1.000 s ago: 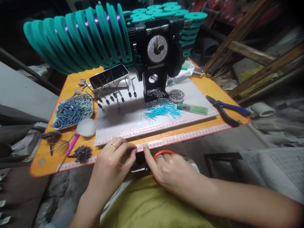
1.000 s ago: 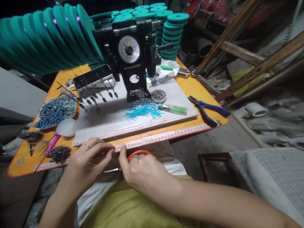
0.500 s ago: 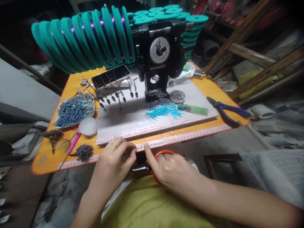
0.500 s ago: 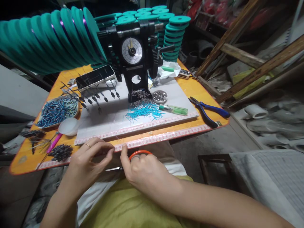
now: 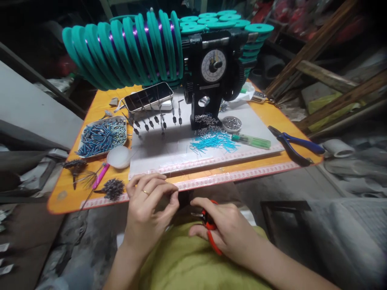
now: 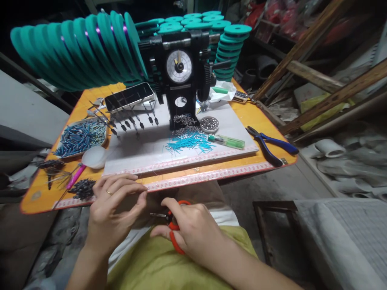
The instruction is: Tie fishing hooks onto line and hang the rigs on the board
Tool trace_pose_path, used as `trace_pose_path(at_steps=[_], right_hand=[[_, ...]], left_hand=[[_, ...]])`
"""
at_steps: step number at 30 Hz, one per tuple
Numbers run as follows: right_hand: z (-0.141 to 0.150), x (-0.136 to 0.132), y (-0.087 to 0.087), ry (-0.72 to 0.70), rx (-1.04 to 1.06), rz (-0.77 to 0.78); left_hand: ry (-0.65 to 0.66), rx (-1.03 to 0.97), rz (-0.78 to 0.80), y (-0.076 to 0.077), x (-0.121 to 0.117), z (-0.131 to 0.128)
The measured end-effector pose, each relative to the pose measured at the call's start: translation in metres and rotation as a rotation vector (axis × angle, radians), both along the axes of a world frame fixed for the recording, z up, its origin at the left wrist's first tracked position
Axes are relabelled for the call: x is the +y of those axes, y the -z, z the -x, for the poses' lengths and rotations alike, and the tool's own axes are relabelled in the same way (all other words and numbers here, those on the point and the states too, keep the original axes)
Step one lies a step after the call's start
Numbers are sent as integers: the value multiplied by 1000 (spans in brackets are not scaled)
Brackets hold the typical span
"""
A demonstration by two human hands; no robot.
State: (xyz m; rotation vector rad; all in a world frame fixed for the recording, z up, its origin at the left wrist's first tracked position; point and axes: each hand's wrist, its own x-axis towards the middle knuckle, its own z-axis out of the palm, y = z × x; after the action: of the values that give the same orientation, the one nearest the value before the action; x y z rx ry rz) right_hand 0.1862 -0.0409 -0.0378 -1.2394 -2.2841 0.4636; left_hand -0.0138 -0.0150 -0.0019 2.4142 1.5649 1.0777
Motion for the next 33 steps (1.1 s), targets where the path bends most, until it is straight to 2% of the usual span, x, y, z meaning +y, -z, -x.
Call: trace_pose_path(at_steps=[4,7,13,28,33], right_hand=[[16,-1,-2,12,87,600],[22,5,-9,25,98,782],[27,13,-19,-10,74,829],[27,9,-23,-83,141,840],[26,7,-22,-69,144,885]], left_hand=[[-55,-201,1,6,-12,-3],[-85,-275,31,9,-19,-2],[-112,-301,56,9,-23,2],[-84,-166,73,1,-24,8],[-72,-126,67,-1,-23,8]])
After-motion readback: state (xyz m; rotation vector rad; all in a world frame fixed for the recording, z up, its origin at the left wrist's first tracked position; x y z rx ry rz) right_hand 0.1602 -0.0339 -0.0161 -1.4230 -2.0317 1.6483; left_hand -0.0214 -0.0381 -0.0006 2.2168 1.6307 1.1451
